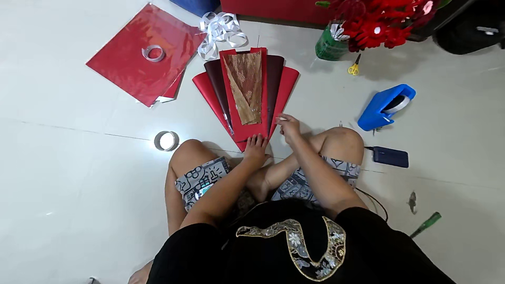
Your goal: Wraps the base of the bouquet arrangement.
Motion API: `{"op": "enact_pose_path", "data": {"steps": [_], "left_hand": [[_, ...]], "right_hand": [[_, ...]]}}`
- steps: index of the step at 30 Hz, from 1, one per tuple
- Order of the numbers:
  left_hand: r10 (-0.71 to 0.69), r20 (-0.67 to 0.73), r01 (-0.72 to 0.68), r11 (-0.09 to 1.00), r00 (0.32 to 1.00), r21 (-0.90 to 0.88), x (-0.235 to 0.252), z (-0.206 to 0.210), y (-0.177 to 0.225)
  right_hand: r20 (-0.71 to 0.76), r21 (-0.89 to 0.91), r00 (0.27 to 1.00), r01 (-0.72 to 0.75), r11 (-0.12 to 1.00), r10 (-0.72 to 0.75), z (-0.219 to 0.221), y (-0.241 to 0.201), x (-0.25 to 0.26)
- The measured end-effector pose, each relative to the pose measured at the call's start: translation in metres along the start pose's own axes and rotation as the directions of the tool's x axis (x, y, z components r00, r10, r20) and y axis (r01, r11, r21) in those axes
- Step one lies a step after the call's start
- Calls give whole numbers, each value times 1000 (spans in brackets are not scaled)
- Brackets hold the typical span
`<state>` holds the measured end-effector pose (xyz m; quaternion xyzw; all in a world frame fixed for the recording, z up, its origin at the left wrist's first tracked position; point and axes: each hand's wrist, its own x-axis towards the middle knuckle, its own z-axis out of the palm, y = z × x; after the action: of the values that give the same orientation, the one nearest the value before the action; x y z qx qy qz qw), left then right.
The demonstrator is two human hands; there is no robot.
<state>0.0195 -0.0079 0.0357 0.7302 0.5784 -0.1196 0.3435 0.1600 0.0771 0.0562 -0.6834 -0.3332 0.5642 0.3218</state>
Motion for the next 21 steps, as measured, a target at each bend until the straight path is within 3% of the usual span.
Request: {"op": "enact_pose_path", "data": {"steps": [5,11,16,21], "left_hand": [[4,10,-5,1000,1000,16,2,-2,0],[9,18,-9,1000,1000,3,3,0,-1],[8,17,-8,1000,1000,3,2,-1,0],[-11,29,11,1000,1000,20,3,-1,2]], "right_hand": [[-64,-78,984,-172,982,167,11,19,3],[-33,-40,988,-153,987,152,14,29,12],[-37,145,979,-193,970,200,20,27,6],[-58,67,978,-198,978,202,22,29,3]]}}
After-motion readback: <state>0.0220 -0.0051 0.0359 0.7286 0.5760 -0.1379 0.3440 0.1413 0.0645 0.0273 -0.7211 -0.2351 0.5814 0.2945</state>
